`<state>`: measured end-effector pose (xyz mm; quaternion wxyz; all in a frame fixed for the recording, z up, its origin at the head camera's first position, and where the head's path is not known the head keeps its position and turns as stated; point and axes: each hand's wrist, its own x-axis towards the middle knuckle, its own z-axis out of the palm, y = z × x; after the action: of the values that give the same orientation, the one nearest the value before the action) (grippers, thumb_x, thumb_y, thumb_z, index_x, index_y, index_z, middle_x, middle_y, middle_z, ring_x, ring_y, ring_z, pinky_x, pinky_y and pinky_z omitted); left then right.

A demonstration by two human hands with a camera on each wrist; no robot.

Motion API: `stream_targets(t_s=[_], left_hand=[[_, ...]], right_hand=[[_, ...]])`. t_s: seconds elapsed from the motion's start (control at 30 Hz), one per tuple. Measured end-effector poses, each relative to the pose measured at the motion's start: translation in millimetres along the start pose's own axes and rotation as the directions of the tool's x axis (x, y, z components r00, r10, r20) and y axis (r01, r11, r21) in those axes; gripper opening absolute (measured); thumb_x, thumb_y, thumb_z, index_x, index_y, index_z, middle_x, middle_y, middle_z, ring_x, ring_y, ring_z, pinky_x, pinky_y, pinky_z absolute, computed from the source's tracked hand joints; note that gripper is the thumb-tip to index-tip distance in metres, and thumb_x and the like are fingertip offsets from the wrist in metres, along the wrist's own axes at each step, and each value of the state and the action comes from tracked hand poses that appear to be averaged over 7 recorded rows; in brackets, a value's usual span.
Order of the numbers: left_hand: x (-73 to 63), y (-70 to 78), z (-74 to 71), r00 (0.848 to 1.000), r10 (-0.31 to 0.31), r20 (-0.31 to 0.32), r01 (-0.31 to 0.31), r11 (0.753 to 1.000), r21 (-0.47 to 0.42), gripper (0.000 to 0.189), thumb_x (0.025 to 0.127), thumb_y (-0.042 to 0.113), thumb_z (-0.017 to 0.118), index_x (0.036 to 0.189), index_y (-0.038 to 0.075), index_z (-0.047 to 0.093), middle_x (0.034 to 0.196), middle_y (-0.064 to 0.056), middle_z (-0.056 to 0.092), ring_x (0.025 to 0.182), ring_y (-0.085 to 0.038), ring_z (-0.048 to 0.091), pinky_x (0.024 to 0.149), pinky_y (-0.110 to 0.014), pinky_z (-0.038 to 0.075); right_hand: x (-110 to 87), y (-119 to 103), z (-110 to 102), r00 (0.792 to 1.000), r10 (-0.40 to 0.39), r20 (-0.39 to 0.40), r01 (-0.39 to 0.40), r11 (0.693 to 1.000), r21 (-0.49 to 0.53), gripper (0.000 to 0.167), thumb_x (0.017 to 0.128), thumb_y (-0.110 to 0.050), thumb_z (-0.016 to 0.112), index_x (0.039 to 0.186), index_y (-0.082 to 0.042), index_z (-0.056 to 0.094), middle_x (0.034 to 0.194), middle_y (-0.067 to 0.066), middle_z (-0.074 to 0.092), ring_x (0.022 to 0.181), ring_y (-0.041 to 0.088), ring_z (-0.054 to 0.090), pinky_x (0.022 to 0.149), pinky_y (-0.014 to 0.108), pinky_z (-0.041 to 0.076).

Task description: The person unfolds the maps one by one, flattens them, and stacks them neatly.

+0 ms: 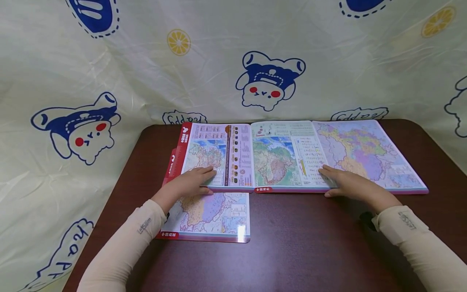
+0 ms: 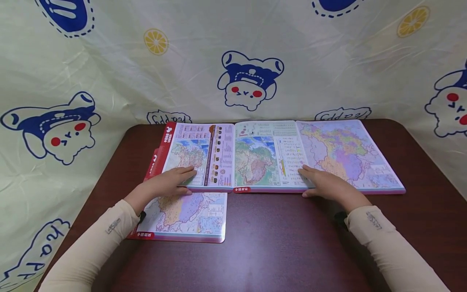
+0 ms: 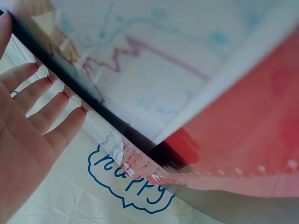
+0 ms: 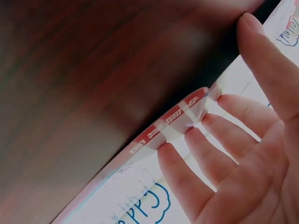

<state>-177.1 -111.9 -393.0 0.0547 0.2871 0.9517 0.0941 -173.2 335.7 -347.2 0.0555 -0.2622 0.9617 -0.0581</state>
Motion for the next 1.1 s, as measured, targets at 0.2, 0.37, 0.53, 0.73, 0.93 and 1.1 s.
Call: stream_targets(t_s=[0.2,0.37,0.53,0.73,0.93,1.1], left_hand=[[2.2,-0.8,2.2,1.000,-0.013,0.004,0.013,1.000,-0.006,0.074,0.081,0.040,0.063,0.142,0.014,0.029,0.147,-0.006,0.022,0.132,-0.029,0.019,0.103,-0.043,0.024],[2.7,-0.1,3.0,1.000,-0.009,0.003,0.009,1.000,-0.014,0.073,0.082,0.039,0.062,0.141,0.012,0.029,0.146,-0.008,0.021,0.132,-0.030,0.019,0.104,-0.043,0.023],[1.5,1.8,1.6,1.000,-0.017,0.010,0.018,0.999,-0.027,0.073,0.083,0.038,0.061,0.142,0.012,0.027,0.147,-0.008,0.020,0.132,-0.030,0.018,0.104,-0.043,0.022],[1.8,0.9,2.6,1.000,-0.024,0.012,0.024,0.999,-0.035,0.074,0.083,0.038,0.062,0.142,0.013,0.026,0.147,-0.007,0.019,0.133,-0.030,0.016,0.104,-0.043,0.022],[4.4,-2.4,6.5,1.000,-0.029,0.012,0.029,0.999,-0.032,0.074,0.083,0.039,0.061,0.142,0.014,0.026,0.148,-0.006,0.018,0.133,-0.030,0.016,0.105,-0.043,0.019],[4.0,-2.9,8.1,1.000,-0.027,0.002,0.027,0.999,-0.039,0.074,0.083,0.038,0.061,0.143,0.014,0.025,0.148,-0.007,0.018,0.133,-0.031,0.015,0.105,-0.044,0.018]], right_hand=[[0.3,1.4,0.1,1.000,-0.002,0.000,0.002,1.000,0.020,0.075,0.076,-0.026,0.071,0.130,0.012,0.035,0.132,0.036,0.027,0.118,0.051,0.030,0.094,0.058,0.027],[0.3,1.9,-0.9,1.000,0.017,0.013,-0.018,0.998,0.053,0.076,0.076,-0.026,0.071,0.132,0.011,0.033,0.133,0.036,0.025,0.120,0.051,0.027,0.095,0.058,0.024],[1.0,0.6,-2.2,0.998,0.056,0.032,-0.058,0.996,0.073,0.078,0.077,-0.030,0.069,0.133,0.010,0.031,0.135,0.035,0.023,0.121,0.051,0.023,0.096,0.058,0.021],[-0.4,-2.2,-3.3,0.996,0.081,0.036,-0.083,0.994,0.077,0.077,0.079,-0.030,0.068,0.135,0.008,0.030,0.136,0.034,0.022,0.122,0.050,0.022,0.097,0.059,0.020],[-1.7,-1.8,-2.4,0.996,0.087,0.034,-0.089,0.994,0.070,0.078,0.079,-0.033,0.067,0.135,0.007,0.030,0.137,0.033,0.022,0.123,0.050,0.021,0.097,0.058,0.019],[-1.5,-1.3,-2.3,0.995,0.093,0.033,-0.095,0.993,0.075,0.079,0.079,-0.033,0.067,0.135,0.008,0.030,0.137,0.034,0.021,0.123,0.050,0.020,0.098,0.058,0.018]])
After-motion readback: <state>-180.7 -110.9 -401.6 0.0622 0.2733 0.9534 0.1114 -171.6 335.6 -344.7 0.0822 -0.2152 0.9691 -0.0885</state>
